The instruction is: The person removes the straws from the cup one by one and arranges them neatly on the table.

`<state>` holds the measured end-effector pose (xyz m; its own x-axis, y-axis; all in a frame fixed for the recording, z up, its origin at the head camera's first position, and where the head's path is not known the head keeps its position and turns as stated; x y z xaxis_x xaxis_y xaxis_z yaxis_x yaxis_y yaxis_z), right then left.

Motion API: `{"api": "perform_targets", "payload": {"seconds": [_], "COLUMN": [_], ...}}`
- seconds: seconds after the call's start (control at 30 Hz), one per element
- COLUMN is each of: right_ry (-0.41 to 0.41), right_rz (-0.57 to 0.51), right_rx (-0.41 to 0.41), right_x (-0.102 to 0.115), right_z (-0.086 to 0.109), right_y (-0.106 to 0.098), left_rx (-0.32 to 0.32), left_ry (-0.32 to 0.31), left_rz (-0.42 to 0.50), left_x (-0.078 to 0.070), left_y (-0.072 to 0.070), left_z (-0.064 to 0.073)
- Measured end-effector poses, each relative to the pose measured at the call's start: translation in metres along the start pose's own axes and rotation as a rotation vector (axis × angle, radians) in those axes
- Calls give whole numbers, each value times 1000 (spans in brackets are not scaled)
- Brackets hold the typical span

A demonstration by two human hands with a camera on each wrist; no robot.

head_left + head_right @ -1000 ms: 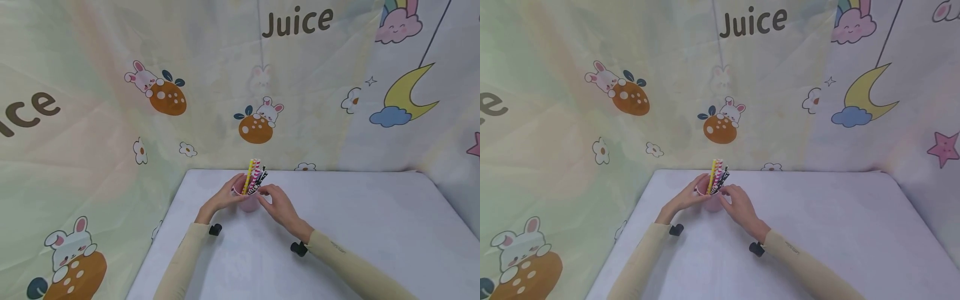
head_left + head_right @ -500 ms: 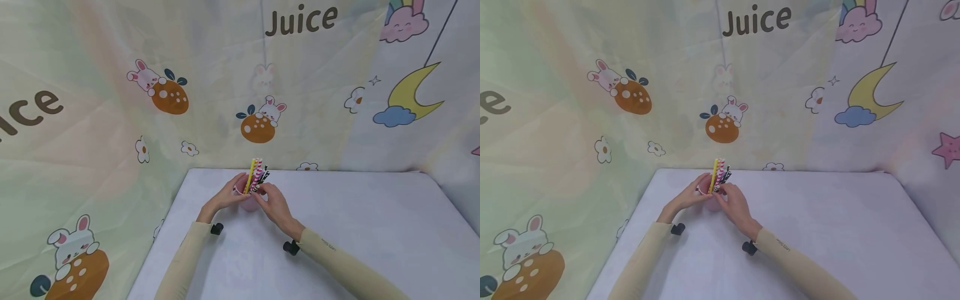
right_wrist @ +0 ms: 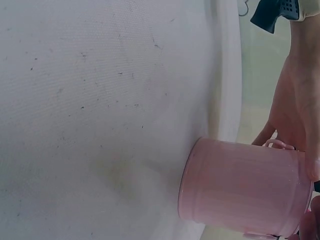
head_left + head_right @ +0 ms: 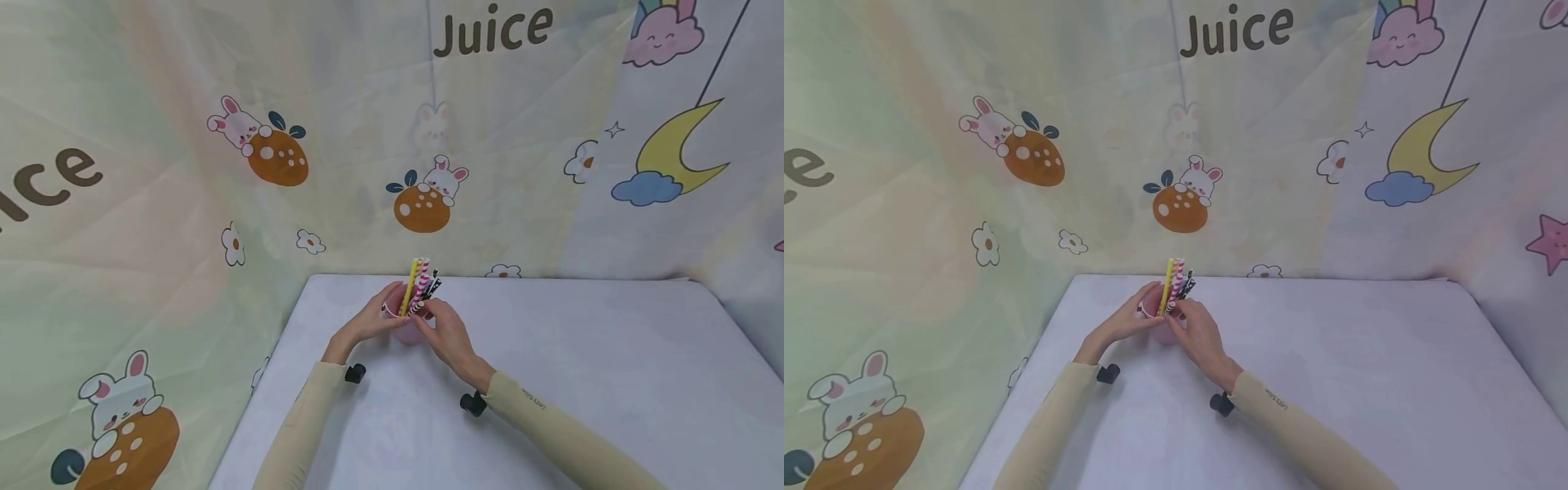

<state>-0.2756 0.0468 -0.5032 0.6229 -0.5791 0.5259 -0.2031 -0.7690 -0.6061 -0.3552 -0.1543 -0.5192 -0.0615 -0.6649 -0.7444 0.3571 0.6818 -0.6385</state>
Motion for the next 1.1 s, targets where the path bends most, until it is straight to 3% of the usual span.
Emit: {"api": "perform_targets", "payload": {"seconds": [0.57, 1.1], "right_ry": [-61, -60], "right_rz": [-27, -88], "right_rx": [-51, -120], "right_x": [6, 20], "right_z": [-6, -17], "right_y": [-9, -41], "left_rx": [11, 18], "left_ry": [9, -13], "left_rz": [8, 17], "left_x": [-1, -3], "left_y": [-1, -1], "left_z": [0, 1]}}
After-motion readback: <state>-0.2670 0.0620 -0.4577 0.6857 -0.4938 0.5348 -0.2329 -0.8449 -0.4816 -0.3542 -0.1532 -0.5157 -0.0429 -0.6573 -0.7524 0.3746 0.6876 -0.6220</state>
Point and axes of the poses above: each hand's wrist, its own z-axis away from the middle knuckle, its own y-axis out of the palm, x = y × z, the point moved 1 cm from there along -z, towards the middle knuckle, and after that the axes turned 13 degrees about -y, right-handed, at the moved point
